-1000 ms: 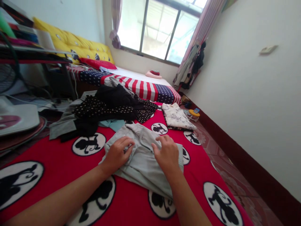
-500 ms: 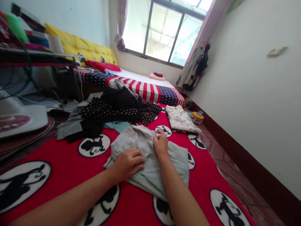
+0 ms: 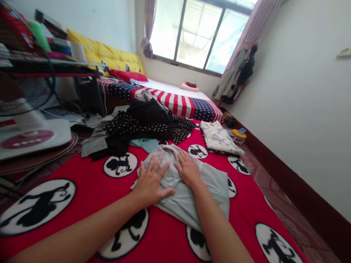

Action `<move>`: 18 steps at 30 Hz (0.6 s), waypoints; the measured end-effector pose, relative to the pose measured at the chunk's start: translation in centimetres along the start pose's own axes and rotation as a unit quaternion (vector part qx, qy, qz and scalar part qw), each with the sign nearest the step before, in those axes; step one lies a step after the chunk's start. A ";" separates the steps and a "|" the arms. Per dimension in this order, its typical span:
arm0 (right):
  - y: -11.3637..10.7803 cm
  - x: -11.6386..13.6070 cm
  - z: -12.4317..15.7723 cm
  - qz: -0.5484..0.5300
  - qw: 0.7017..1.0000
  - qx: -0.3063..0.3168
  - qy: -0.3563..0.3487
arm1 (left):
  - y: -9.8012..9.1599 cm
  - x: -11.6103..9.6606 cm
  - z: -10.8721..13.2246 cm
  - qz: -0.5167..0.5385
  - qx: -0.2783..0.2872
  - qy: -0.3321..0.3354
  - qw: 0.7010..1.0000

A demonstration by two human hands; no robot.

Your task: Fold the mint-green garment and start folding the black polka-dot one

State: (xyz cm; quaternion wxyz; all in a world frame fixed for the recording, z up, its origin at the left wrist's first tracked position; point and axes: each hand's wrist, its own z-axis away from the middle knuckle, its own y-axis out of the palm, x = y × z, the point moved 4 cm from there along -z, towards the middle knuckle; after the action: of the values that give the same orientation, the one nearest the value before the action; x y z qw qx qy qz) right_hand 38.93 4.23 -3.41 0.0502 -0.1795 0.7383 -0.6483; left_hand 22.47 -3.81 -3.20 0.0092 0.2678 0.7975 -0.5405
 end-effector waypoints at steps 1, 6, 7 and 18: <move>0.1 -0.1 0.0 0.006 1.000 0.005 0.006 | 0.3 0.2 0.1 -0.002 0.007 -0.008 1.000; -0.3 -0.1 -0.1 -0.033 0.999 0.030 0.028 | 0.1 0.4 0.2 0.001 0.008 0.012 1.000; -0.6 -0.3 0.1 -0.061 0.997 0.033 0.028 | -0.2 0.2 0.3 0.005 0.002 0.027 1.000; -7.6 -11.7 12.5 -0.074 0.930 -0.221 0.285 | -1.1 -2.2 1.2 0.196 0.057 0.271 0.941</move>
State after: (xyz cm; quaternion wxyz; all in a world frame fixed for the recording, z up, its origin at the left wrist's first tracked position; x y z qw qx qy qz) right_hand 55.17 -4.41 0.26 -0.2512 -0.0478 0.8309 -0.4942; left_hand 23.58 -6.11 -2.11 -0.1168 0.5549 0.6696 -0.4797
